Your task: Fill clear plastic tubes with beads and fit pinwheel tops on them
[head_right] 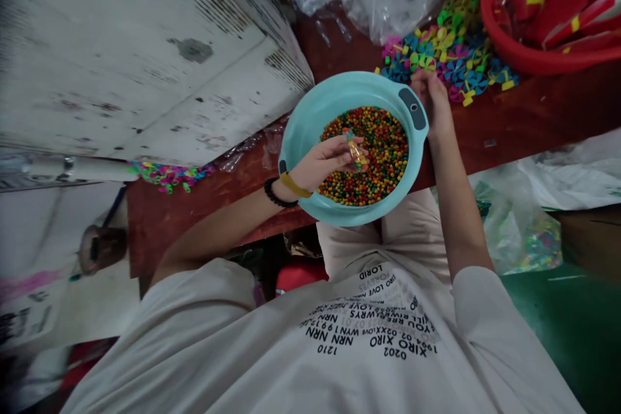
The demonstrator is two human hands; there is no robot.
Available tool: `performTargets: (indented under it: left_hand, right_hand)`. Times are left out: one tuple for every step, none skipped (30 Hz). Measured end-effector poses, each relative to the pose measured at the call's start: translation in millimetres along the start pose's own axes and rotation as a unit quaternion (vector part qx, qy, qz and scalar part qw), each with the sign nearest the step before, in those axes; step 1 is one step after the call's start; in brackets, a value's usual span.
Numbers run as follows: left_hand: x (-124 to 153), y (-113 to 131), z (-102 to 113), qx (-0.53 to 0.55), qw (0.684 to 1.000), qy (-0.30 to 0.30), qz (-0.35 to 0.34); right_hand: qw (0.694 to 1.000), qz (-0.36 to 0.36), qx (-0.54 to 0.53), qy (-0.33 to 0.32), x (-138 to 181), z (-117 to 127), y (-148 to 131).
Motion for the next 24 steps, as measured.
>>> performTargets:
  left_hand:
    - [2,1,3,-0.001,1.0,0.011,-0.011]
    - [3,1,6,-0.006,0.999,0.025,-0.025]
    - [5,2,10,-0.014,0.998,0.041,-0.043]
    - [7,3,15,-0.023,0.996,0.058,-0.063]
    - [9,5,18,-0.031,0.993,0.072,-0.083]
    - [11,6,22,-0.036,0.991,0.083,-0.1]
    - [13,7,24,-0.04,0.989,0.089,-0.112]
    - [15,8,26,-0.043,0.988,0.091,-0.117]
    - [17,9,27,-0.046,0.988,0.089,-0.117]
    - [18,10,27,-0.05,0.988,0.087,-0.116]
    - [19,11,27,-0.054,0.988,0.084,-0.114]
    - [20,12,27,-0.059,0.988,0.082,-0.115]
    - [20,13,27,-0.064,0.988,0.08,-0.117]
    - [20,14,26,-0.068,0.987,0.079,-0.119]
    - [20,15,25,-0.071,0.987,0.08,-0.121]
    - [20,16,25,-0.073,0.987,0.082,-0.12]
    - [20,16,24,-0.074,0.987,0.084,-0.119]
    - [19,17,23,-0.074,0.987,0.087,-0.117]
    - [20,17,23,-0.073,0.987,0.09,-0.115]
    - [20,18,23,-0.073,0.986,0.094,-0.113]
    - [20,18,23,-0.072,0.986,0.096,-0.113]
    - [20,19,24,-0.073,0.986,0.098,-0.114]
    - [21,19,24,-0.075,0.985,0.099,-0.116]
    - [21,19,25,-0.08,0.984,0.101,-0.119]
  right_hand:
    - [1.0,-0.002,0.026,0.011,2,1,-1]
    - [0.998,-0.001,0.059,0.029,5,3,-5]
    - [0.994,0.008,0.097,0.055,8,5,-11]
    - [0.987,0.023,0.136,0.085,13,7,-20]
    - [0.978,0.039,0.173,0.11,18,8,-31]
    - [0.97,0.056,0.205,0.122,24,6,-44]
    - [0.964,0.069,0.23,0.112,30,1,-58]
    - [0.962,0.078,0.249,0.075,34,-7,-72]
    - [0.96,0.086,0.265,0.012,38,-20,-85]
    - [0.952,0.094,0.283,-0.065,42,-35,-97]
    - [0.939,0.102,0.298,-0.14,46,-51,-108]
    - [0.923,0.107,0.306,-0.205,50,-67,-116]
    - [0.911,0.108,0.305,-0.257,53,-80,-121]
    - [0.903,0.104,0.295,-0.294,55,-92,-124]
    - [0.9,0.096,0.281,-0.318,56,-102,-125]
    - [0.9,0.087,0.269,-0.331,57,-110,-124]
    - [0.901,0.079,0.262,-0.338,57,-115,-122]
    - [0.901,0.073,0.26,-0.339,58,-119,-119]
    - [0.902,0.071,0.26,-0.337,58,-122,-116]
    - [0.904,0.071,0.262,-0.332,59,-123,-114]
    - [0.905,0.072,0.263,-0.327,59,-124,-113]
    - [0.906,0.074,0.263,-0.322,60,-125,-113]
    - [0.907,0.076,0.264,-0.319,60,-125,-113]
    - [0.908,0.077,0.264,-0.317,60,-126,-114]
Point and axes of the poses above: each hand's wrist, its own x-axis away from the middle knuckle, its own z-axis out of the back of the hand, y = z × x, the point moved 6 cm from there along -x, towards the middle knuckle, and after that the axes turned 9 degrees about z, right-handed, at the moved point
